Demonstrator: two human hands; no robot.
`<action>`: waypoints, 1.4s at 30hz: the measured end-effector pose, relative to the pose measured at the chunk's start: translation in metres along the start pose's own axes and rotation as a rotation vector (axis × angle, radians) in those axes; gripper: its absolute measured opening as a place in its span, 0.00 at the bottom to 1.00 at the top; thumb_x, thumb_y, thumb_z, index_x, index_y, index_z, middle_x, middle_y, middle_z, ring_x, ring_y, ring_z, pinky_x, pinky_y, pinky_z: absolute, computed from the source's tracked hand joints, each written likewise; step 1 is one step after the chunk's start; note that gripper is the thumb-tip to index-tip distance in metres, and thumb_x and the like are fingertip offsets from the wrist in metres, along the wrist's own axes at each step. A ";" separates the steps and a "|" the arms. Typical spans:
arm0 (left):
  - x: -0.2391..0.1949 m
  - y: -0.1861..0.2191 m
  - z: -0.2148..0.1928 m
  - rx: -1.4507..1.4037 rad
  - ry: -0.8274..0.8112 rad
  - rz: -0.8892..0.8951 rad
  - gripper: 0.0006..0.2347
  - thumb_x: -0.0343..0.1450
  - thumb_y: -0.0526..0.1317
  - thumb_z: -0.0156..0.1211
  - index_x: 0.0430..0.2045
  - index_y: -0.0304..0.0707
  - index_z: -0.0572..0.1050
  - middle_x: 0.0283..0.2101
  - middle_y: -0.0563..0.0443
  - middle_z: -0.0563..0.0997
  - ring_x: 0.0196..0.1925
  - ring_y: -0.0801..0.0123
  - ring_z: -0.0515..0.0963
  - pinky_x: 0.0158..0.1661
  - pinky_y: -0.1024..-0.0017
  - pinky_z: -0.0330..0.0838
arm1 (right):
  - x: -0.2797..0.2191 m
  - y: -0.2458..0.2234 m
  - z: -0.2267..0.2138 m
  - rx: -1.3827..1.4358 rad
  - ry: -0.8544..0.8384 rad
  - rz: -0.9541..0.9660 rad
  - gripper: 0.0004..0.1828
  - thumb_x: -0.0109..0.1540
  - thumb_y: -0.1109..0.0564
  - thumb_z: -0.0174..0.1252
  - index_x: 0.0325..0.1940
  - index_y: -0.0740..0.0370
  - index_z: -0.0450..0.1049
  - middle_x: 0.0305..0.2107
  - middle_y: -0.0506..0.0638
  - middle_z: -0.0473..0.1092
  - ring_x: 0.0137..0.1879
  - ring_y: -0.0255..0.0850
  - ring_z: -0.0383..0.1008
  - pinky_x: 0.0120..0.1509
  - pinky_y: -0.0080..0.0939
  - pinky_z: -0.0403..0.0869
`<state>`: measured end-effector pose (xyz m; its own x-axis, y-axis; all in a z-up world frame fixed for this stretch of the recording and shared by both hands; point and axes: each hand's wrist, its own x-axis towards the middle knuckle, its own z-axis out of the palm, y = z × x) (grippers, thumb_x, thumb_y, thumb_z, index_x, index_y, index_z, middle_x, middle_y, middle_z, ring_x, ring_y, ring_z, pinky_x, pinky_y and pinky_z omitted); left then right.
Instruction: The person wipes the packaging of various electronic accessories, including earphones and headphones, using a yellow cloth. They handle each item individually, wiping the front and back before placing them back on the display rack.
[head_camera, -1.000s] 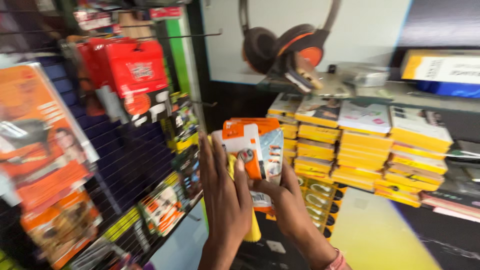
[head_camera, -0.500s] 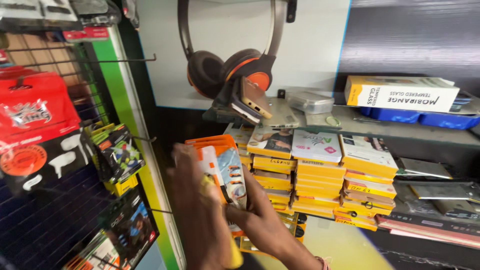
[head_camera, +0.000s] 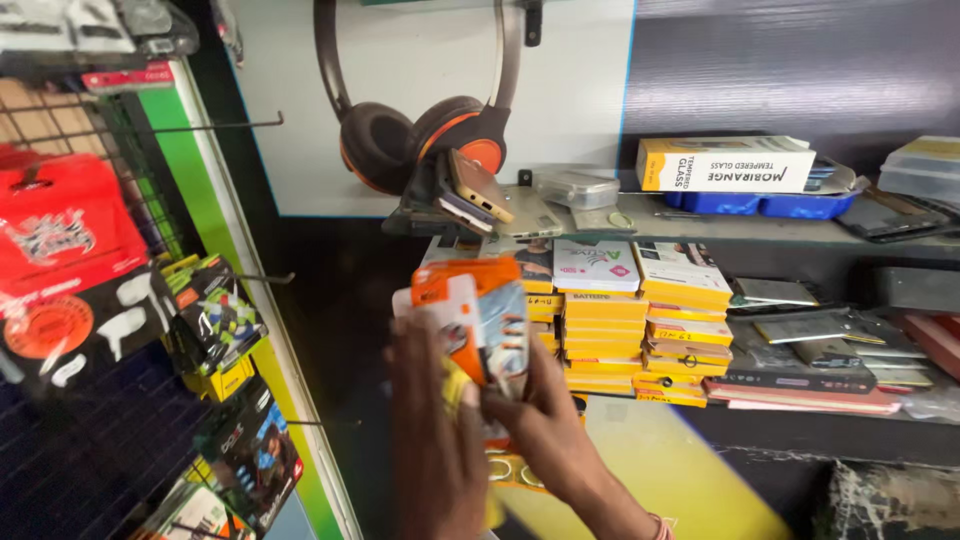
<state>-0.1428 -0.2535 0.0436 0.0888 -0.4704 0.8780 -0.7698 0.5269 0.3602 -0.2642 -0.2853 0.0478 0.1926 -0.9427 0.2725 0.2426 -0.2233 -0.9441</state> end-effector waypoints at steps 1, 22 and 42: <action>-0.010 0.006 -0.001 -0.014 -0.024 0.023 0.26 0.79 0.44 0.35 0.72 0.25 0.52 0.76 0.30 0.54 0.80 0.42 0.50 0.75 0.48 0.39 | -0.003 0.001 -0.001 0.031 -0.018 -0.016 0.40 0.57 0.71 0.56 0.73 0.57 0.58 0.56 0.52 0.72 0.60 0.40 0.73 0.62 0.43 0.74; -0.002 0.006 -0.021 -0.899 0.236 -0.384 0.10 0.74 0.36 0.64 0.41 0.28 0.72 0.37 0.49 0.78 0.36 0.77 0.75 0.38 0.75 0.73 | -0.022 -0.025 0.013 0.114 0.001 -0.104 0.25 0.54 0.67 0.66 0.56 0.65 0.70 0.44 0.52 0.78 0.47 0.39 0.80 0.50 0.42 0.79; -0.008 0.000 0.004 -0.666 0.214 -0.240 0.13 0.80 0.41 0.56 0.50 0.28 0.69 0.44 0.48 0.77 0.46 0.74 0.75 0.49 0.72 0.73 | -0.016 -0.007 -0.006 0.162 -0.114 -0.261 0.25 0.61 0.64 0.69 0.61 0.63 0.70 0.49 0.48 0.76 0.54 0.36 0.77 0.60 0.39 0.77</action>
<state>-0.1463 -0.2528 0.0354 0.3804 -0.5143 0.7686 -0.1734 0.7767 0.6056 -0.2749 -0.2700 0.0486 0.2068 -0.8232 0.5288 0.4440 -0.4026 -0.8005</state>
